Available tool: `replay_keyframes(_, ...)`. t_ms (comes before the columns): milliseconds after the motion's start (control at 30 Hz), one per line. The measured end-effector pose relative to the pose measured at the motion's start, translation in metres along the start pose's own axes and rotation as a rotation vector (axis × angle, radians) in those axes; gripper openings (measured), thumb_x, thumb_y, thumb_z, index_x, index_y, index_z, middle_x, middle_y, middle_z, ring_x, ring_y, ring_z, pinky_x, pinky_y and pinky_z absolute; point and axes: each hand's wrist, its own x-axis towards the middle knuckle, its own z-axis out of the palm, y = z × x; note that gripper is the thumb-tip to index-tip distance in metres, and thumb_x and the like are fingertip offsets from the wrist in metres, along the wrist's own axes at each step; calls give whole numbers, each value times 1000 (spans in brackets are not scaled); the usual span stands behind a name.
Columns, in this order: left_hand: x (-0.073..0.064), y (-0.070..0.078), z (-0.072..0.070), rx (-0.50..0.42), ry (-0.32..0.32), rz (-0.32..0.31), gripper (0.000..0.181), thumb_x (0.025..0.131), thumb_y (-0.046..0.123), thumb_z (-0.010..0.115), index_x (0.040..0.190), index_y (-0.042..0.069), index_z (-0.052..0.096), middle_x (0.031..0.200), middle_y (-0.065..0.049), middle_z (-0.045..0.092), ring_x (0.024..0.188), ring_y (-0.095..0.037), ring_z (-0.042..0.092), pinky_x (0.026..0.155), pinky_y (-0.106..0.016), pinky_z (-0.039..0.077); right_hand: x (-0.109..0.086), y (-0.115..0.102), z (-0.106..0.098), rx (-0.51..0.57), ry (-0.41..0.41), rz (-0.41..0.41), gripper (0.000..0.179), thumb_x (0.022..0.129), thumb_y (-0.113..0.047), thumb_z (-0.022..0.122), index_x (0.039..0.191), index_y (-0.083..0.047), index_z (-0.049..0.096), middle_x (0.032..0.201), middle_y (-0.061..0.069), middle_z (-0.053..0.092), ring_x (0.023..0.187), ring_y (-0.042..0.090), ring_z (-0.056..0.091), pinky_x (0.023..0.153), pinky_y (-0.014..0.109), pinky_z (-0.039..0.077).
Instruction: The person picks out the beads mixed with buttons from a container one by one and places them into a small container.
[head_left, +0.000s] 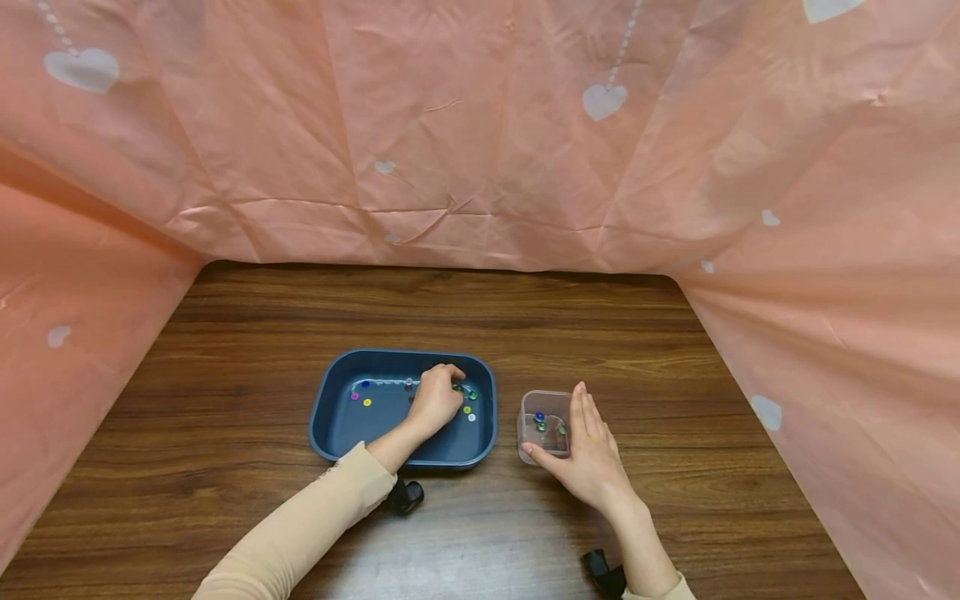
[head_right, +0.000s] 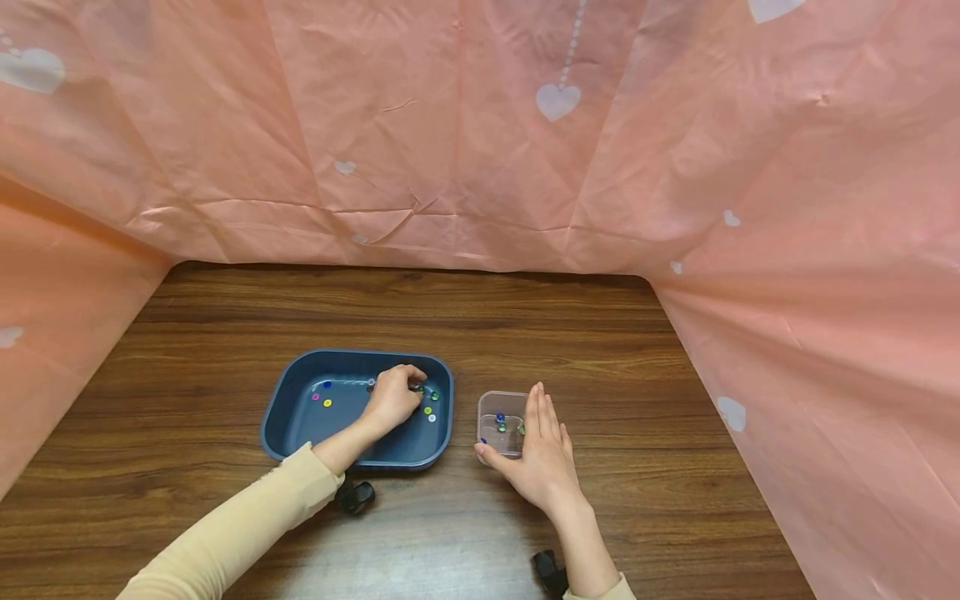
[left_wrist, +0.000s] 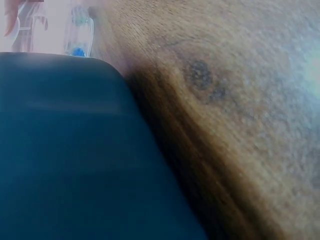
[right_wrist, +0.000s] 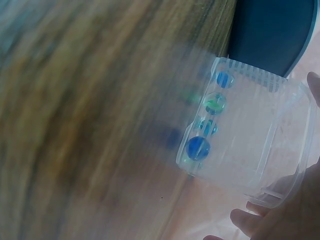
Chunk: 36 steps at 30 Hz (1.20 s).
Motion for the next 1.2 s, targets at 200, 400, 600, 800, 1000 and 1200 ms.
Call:
replay_keyframes(200, 0, 0, 0, 16, -12, -13, 28, 72, -6, 54, 97, 1, 67, 94, -13, 64, 90, -26, 59, 74, -36, 50, 0, 1, 1, 5, -4, 1, 116, 71, -74, 51, 146, -6, -5, 153, 14, -1, 140, 33, 6, 105, 59, 16)
replay_keyframes(400, -3, 1, -1, 24, -12, -25, 25, 73, -6, 56, 94, 0, 68, 92, -12, 66, 87, -25, 62, 70, -36, 52, 0, 1, 1, 1, -1, -3, 116, 71, -74, 52, 146, -5, -4, 153, 14, -1, 140, 33, 7, 105, 59, 17)
replay_keyframes(600, -5, 0, -1, 33, -18, -24, 20, 74, -3, 62, 92, 0, 69, 90, -12, 68, 82, -24, 64, 65, -35, 52, 0, 1, 1, 4, 0, -5, 115, 72, -73, 52, 146, -6, -5, 153, 13, -2, 140, 33, 7, 106, 58, 16)
replay_keyframes(800, -3, -2, 0, 54, -30, -19, 17, 75, -1, 64, 91, 1, 69, 88, -11, 68, 79, -22, 64, 61, -32, 52, 0, 1, 1, 6, -3, -3, 116, 72, -74, 52, 146, -6, -6, 153, 13, -2, 140, 33, 6, 106, 59, 16)
replay_keyframes(1000, -3, -1, -1, 45, -24, -9, 16, 74, -2, 64, 89, 1, 70, 85, -11, 68, 77, -21, 64, 61, -32, 52, -1, 0, 0, 11, -8, 0, 116, 71, -74, 51, 146, -7, -6, 153, 12, -3, 140, 34, 6, 105, 60, 15)
replay_keyframes(1200, -2, 0, -3, 42, -28, -5, 17, 74, -2, 64, 90, 1, 70, 85, -10, 69, 76, -21, 64, 64, -32, 52, 0, 1, 1, 8, -4, -1, 116, 71, -74, 51, 146, -7, -6, 153, 12, -2, 140, 33, 6, 106, 59, 15)
